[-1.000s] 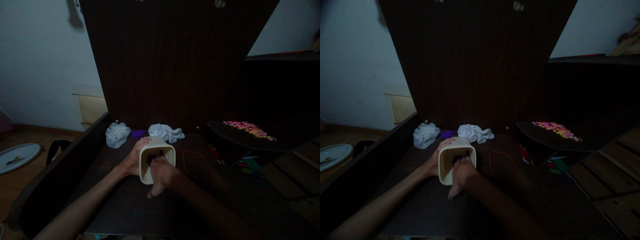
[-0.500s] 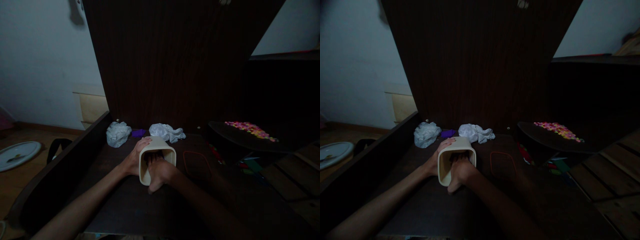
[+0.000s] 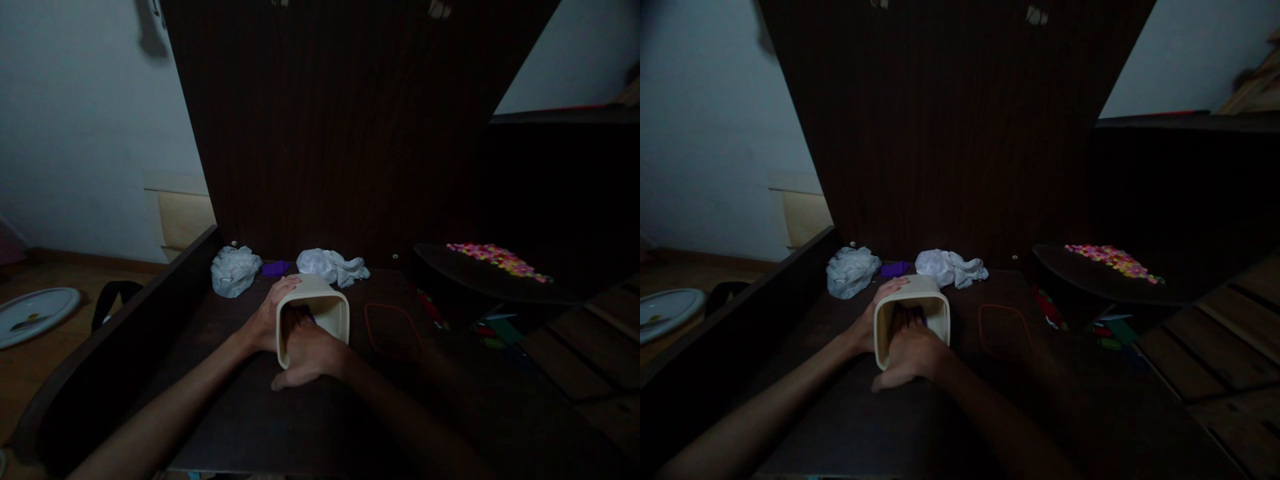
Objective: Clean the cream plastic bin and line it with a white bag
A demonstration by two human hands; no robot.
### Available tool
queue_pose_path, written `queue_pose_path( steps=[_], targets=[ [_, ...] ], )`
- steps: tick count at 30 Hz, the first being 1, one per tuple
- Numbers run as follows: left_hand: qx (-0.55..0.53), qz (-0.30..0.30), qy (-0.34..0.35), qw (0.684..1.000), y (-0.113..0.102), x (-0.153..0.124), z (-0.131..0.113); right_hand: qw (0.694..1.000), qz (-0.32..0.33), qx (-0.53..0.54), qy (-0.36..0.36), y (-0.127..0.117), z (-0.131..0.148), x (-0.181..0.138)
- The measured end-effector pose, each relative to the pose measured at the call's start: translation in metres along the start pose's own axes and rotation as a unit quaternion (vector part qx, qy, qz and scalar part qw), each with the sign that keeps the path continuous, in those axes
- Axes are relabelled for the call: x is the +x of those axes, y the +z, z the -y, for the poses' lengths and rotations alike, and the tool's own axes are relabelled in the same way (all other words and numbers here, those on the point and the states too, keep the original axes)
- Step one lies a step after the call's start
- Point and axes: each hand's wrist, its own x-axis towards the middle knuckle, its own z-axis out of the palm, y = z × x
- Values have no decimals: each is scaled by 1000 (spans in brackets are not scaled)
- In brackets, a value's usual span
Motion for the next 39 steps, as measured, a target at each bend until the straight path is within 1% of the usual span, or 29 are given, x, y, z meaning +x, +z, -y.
queue_pose_path(
  steps=[6, 10, 13, 16, 20, 22, 24, 27, 30, 32, 33, 35, 36, 39],
  targets=[
    [-1, -5, -8, 1000, 0, -1, 2, 1000, -10, 0, -29, 0, 9, -12],
    [-1, -5, -24, 1000, 0, -4, 3, 999, -36, 13, -25, -1, 17, -29],
    [-12, -4, -35, 999, -2, -5, 5, 998, -54, 3, -31, 3, 22, -39],
    [-23, 2, -41, 999, -3, -6, 6, 995, -87, -31, -31, 18, 26, -41],
    [-15, 22, -62, 998, -5, -5, 6, 977, -196, -88, 15, 50, 22, -39],
    [-10, 25, -61, 998, -6, -5, 6, 971, -216, -96, 22, 63, 16, -40],
    [-11, 29, -53, 998, -5, -5, 6, 973, -204, -97, 35, 71, 9, -42],
    [-16, 31, -45, 998, -5, -4, 6, 978, -170, -88, 82, 70, 4, -41],
    [-11, 28, -47, 998, -4, -3, 5, 980, -111, -73, 148, 58, 4, -38],
    [-9, 28, -44, 999, -4, -3, 4, 982, -69, -69, 165, 44, 4, -38],
    [-10, 28, -39, 999, -3, -2, 3, 985, -57, -70, 150, 36, 4, -40],
    [-12, 26, -29, 999, -3, -1, 2, 993, -35, -67, 86, 20, 2, -42],
    [-12, 26, -27, 999, -4, -1, 1, 995, -23, -65, 76, 13, 1, -42],
    [-9, 29, -31, 999, -3, 1, 0, 993, 42, -75, 86, -3, 2, -33]
  ],
)
